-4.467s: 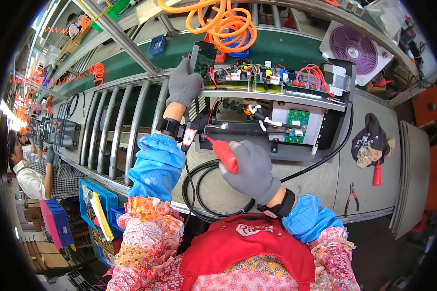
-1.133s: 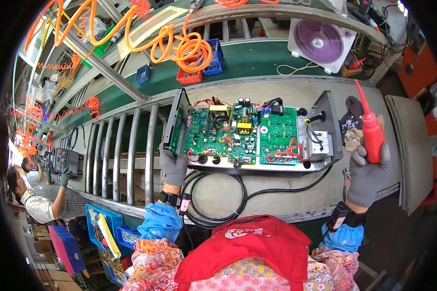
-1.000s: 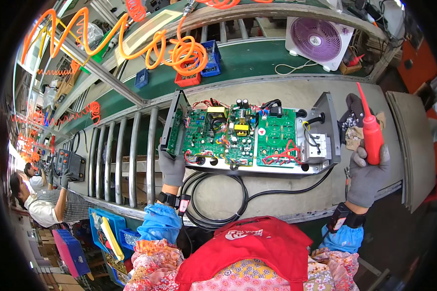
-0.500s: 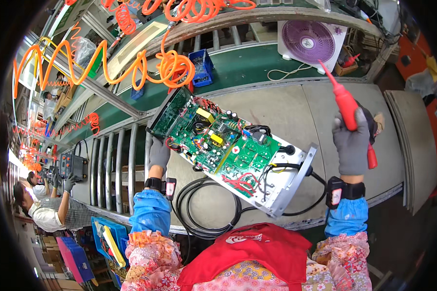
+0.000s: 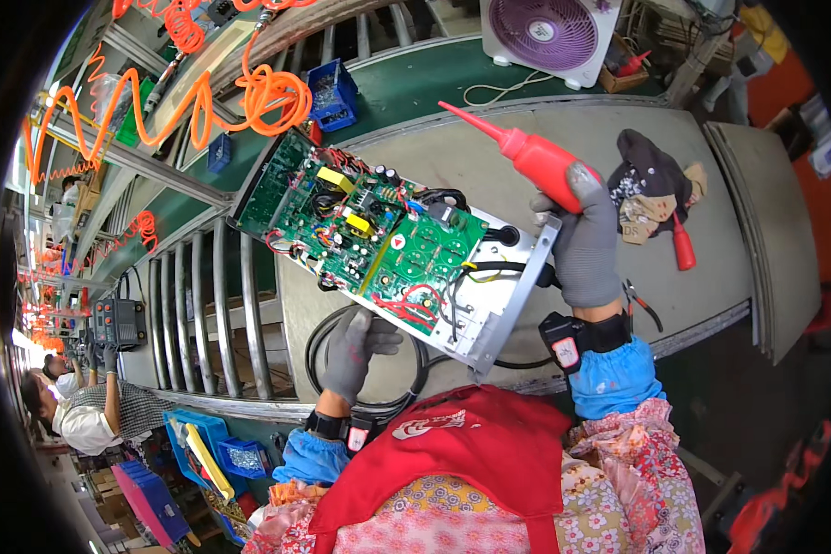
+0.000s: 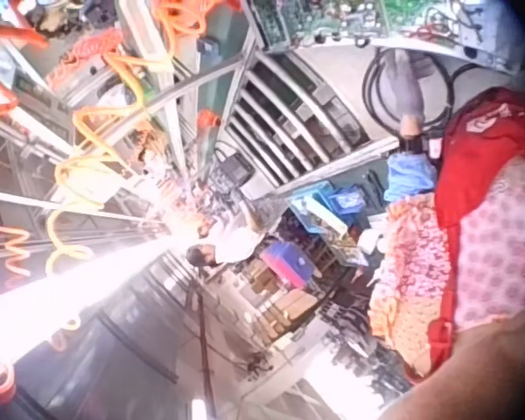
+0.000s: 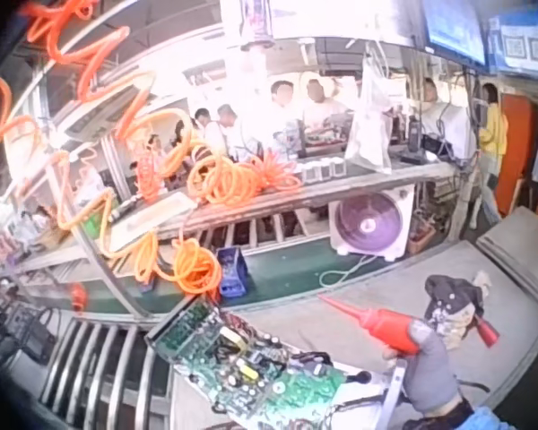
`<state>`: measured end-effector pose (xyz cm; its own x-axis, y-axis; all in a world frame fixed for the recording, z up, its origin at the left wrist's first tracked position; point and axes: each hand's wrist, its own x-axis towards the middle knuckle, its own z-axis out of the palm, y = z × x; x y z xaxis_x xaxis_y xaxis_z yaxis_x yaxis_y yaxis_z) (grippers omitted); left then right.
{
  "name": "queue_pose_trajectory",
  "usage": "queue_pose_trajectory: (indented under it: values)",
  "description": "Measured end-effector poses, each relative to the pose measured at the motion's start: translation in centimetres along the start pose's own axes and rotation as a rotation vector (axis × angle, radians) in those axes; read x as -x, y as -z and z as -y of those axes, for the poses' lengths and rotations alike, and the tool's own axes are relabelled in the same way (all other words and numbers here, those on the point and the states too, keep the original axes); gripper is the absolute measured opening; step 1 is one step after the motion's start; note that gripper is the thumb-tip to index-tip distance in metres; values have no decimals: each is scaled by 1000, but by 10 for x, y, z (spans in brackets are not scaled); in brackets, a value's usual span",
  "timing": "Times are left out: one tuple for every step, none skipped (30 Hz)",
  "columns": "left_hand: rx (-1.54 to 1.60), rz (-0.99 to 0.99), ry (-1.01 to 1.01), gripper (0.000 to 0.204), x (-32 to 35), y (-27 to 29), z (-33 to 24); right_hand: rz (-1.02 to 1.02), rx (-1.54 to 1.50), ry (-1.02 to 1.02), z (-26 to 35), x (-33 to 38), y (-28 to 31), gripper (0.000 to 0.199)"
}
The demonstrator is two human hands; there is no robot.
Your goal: Assembling the internal circuit boards and external housing of a welding inverter unit on an assembly line.
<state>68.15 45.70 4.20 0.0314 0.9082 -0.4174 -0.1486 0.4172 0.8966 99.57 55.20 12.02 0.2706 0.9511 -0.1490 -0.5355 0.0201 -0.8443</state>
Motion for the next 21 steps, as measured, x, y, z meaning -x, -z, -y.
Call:
queue_pose_trajectory:
  values:
    - [-13,-45,-7,45,-3,-9,-2,-29,40,38,1,4,-1,37]
    - [-26,-90,-16,39,-5,-14,-3,-49,68,49,-1,6,3,36]
    - [-23,-81,-16,39,-4,-13,-2,-53,73,56,-1,11,5,36]
    - [10,-84,9,41,-4,-12,2,-58,73,51,-2,16,8,36]
    - [41,-86,36,43,-5,-10,5,-65,72,45,-3,22,11,37]
    - [43,-79,37,43,-8,-7,7,-70,76,49,-4,28,11,37]
    - [59,-106,-1,40,-9,-4,8,-60,108,85,-5,38,12,37]
    - [73,-132,-39,38,-10,-2,9,-52,139,120,-6,48,13,38]
    - [71,-125,-30,38,-11,-2,8,-63,142,119,-6,60,10,38]
    - [54,-154,-41,32,-13,-1,7,-101,113,118,-4,73,5,38]
    - [35,-181,-50,28,-16,-1,5,-142,82,119,-4,84,4,39]
    - [9,-203,-53,25,-23,1,5,-148,9,79,-7,91,10,39]
    - [-7,-208,-70,23,-31,2,5,-177,11,89,-7,101,12,39]
    - [-42,-185,-92,22,-40,6,4,-152,-67,49,-8,110,11,40]
    - [-76,-156,-115,20,-51,14,2,-129,-146,15,-8,118,7,41]
    - [-83,-184,-176,18,-66,28,7,-152,-214,-53,-7,123,-4,42]
    - [-84,-202,-237,16,-83,41,12,-12,-61,-3,-14,127,-5,41]
    - [-144,-179,-269,15,-92,52,5,-1,-296,-151,-23,124,3,38]
    - [-194,-144,-299,14,-107,63,4,10,-526,-285,-36,118,17,35]
    - [-336,-110,-319,15,-119,79,-3,-11,-524,-253,-42,113,28,35]
    - [-476,-83,-340,16,-132,97,-6,-81,-586,-211,-52,109,38,32]
